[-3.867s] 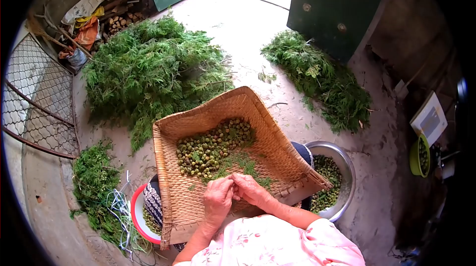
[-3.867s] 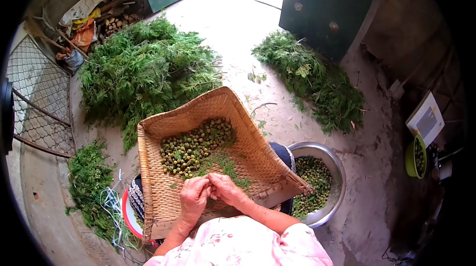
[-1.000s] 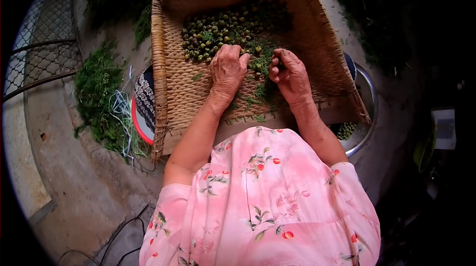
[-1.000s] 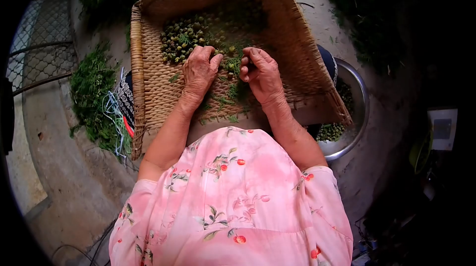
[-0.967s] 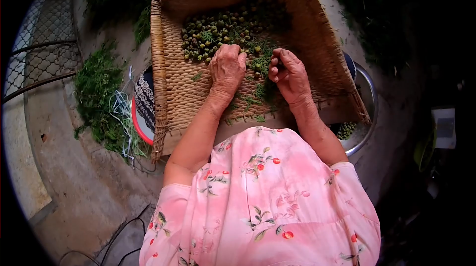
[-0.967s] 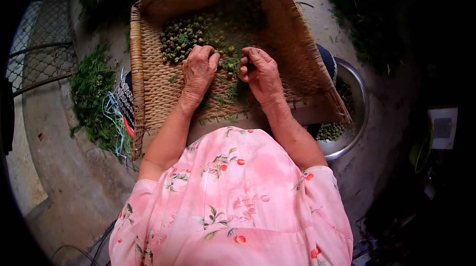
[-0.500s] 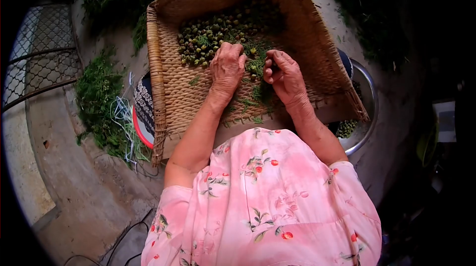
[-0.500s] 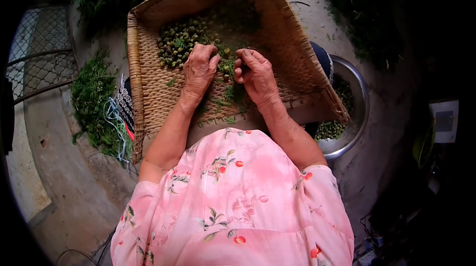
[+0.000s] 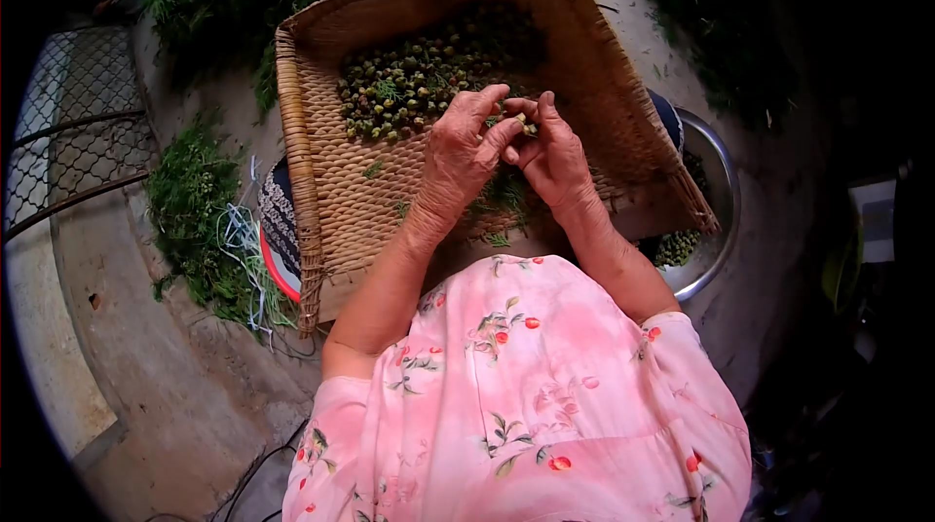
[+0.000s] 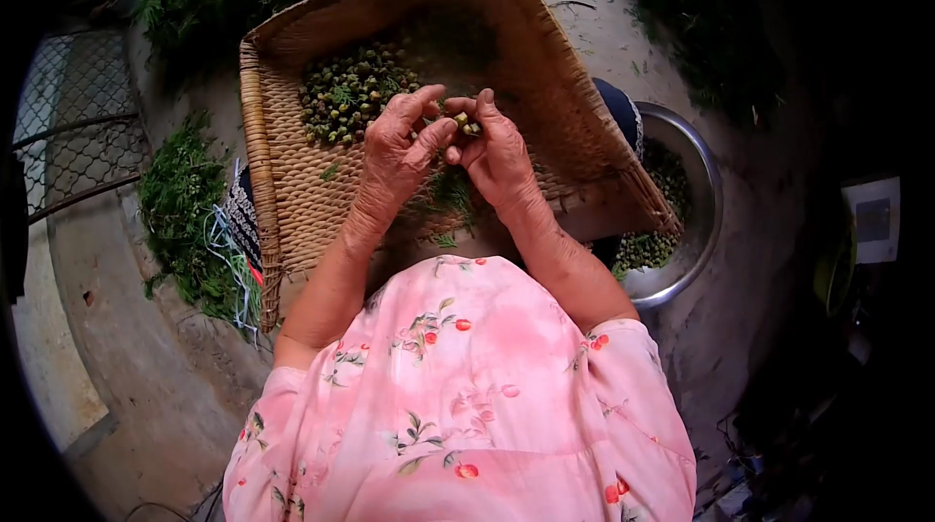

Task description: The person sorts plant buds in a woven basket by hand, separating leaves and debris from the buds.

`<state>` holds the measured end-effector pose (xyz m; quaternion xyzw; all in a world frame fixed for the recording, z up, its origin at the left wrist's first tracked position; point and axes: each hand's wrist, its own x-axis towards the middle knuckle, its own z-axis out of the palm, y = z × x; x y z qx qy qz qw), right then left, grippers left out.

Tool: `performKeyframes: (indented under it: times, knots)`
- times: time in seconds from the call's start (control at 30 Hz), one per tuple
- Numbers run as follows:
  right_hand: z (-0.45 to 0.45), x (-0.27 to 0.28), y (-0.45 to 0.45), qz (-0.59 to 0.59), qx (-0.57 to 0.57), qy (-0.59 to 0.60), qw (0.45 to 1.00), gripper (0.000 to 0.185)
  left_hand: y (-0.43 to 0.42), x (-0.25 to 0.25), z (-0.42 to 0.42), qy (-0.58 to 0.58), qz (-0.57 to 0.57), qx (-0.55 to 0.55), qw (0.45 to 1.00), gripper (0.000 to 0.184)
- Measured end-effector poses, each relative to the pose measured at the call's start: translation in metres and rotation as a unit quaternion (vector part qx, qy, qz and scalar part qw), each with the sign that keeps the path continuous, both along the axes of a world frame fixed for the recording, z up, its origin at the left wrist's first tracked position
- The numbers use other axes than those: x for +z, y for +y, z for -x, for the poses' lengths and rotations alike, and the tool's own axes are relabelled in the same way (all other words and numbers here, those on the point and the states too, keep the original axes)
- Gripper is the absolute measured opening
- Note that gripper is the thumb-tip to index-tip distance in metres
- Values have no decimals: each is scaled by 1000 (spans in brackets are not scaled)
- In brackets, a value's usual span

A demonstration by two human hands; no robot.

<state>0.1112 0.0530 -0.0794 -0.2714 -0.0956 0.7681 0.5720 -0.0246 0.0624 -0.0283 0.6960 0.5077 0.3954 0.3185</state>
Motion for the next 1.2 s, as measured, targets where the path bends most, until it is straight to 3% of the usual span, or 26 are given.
performKeyframes:
  times: [0.13,0.3,0.37,0.43,0.57,0.67,0.77,0.9,1.03,1.2]
  knots:
    - [-6,-2,-2,18,17,14,1000,41,20,-24,16,64,13,53,996,18]
    - [-4,-3,-2,27,7,-20,999,35,26,-36,15,163,23,53,985,19]
    - [-4,-4,-1,18,9,-13,1000,31,27,-35,8,271,24,28,962,20]
    - [-4,-3,-2,19,5,-13,1000,30,32,-45,7,279,26,39,959,21]
    - [-1,-3,-1,6,-2,-17,1000,32,27,-36,9,216,41,66,973,21]
    - [1,-1,-1,29,-20,-17,999,32,18,-18,9,24,-8,23,999,20]
    - [3,-5,0,16,-15,3,1000,35,8,4,3,-14,26,-69,997,24]
    - [-3,-3,-1,29,-6,38,999,38,5,-2,6,-69,58,-16,996,25]
    - [-6,-5,-1,31,-7,22,999,37,6,-24,34,76,35,58,995,20]
    - [-3,-1,0,29,0,-10,1000,35,-8,-31,31,216,-6,-1,976,20]
